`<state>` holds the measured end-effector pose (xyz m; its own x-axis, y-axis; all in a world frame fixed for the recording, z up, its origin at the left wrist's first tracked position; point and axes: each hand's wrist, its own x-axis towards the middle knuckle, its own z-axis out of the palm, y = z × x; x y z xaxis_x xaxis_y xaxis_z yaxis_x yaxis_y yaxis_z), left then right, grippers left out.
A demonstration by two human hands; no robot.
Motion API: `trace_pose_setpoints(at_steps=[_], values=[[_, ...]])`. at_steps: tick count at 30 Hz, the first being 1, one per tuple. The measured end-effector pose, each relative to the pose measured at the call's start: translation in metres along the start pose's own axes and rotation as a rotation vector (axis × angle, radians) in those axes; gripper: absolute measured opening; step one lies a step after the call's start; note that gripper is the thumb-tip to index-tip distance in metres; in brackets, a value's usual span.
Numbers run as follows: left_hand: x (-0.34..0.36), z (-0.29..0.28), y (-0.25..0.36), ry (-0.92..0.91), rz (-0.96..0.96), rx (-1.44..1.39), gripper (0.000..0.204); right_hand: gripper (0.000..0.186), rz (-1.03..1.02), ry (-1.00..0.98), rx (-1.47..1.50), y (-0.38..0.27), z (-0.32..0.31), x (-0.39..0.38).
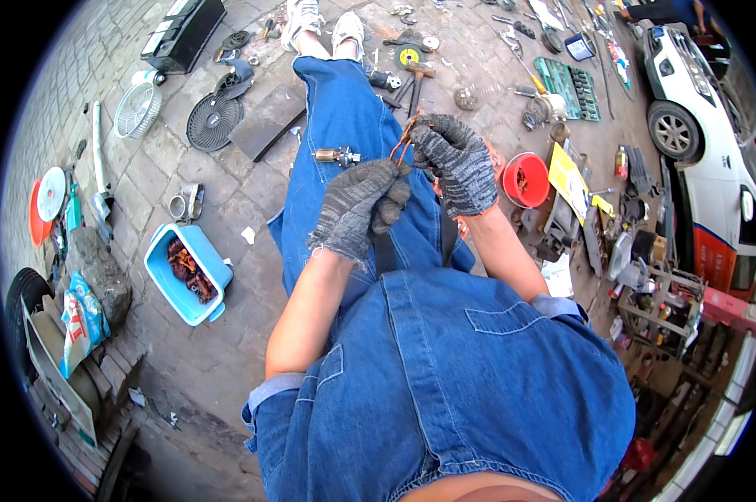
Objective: The person sits on the ground in a cluttered workshop and uses a screwdriver to adjust the internal components of a small cylindrical electrical device. They then use pliers to manipulate the wires and internal parts of the device.
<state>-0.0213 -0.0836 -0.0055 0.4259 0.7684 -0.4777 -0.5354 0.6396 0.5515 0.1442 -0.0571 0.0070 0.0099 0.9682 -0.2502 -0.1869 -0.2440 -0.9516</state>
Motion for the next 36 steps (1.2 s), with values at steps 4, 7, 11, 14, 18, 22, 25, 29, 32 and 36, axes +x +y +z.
trace_pose_setpoints(at_steps=[4,7,11,14,18,22,25,29,32,36], values=[[-0.001,0.003,0.002,-0.007,-0.036,-0.094,0.022,0.019,-0.053,-0.008,0.044,-0.005,0.006,-0.002],[-0.004,0.004,0.003,-0.041,-0.078,-0.126,0.021,0.018,-0.075,-0.003,-0.002,-0.008,0.001,-0.002],[-0.006,0.004,0.002,-0.075,-0.095,-0.143,0.02,0.015,-0.12,-0.002,-0.017,-0.004,-0.01,0.0],[-0.004,0.006,0.0,-0.072,-0.083,-0.127,0.021,0.014,-0.129,0.006,0.021,-0.004,-0.012,-0.001],[-0.003,0.011,-0.002,-0.048,-0.026,-0.025,0.021,0.013,0.009,-0.122,0.221,-0.009,-0.018,-0.001],[-0.003,0.016,-0.002,-0.034,0.047,0.096,0.021,0.013,0.172,-0.016,0.448,-0.016,-0.011,-0.006],[0.001,0.015,-0.004,0.007,0.043,0.053,0.022,0.016,0.206,0.021,0.34,-0.01,-0.013,0.002],[-0.002,0.011,-0.002,0.02,0.008,-0.02,0.022,0.023,0.082,0.036,0.168,-0.008,-0.012,0.005],[-0.004,0.007,0.0,0.022,-0.019,-0.028,0.022,0.026,-0.003,0.05,0.131,-0.005,-0.02,0.007],[-0.004,0.011,0.002,0.094,0.013,0.115,0.022,0.026,-0.227,0.29,-0.212,-0.019,-0.013,-0.005]])
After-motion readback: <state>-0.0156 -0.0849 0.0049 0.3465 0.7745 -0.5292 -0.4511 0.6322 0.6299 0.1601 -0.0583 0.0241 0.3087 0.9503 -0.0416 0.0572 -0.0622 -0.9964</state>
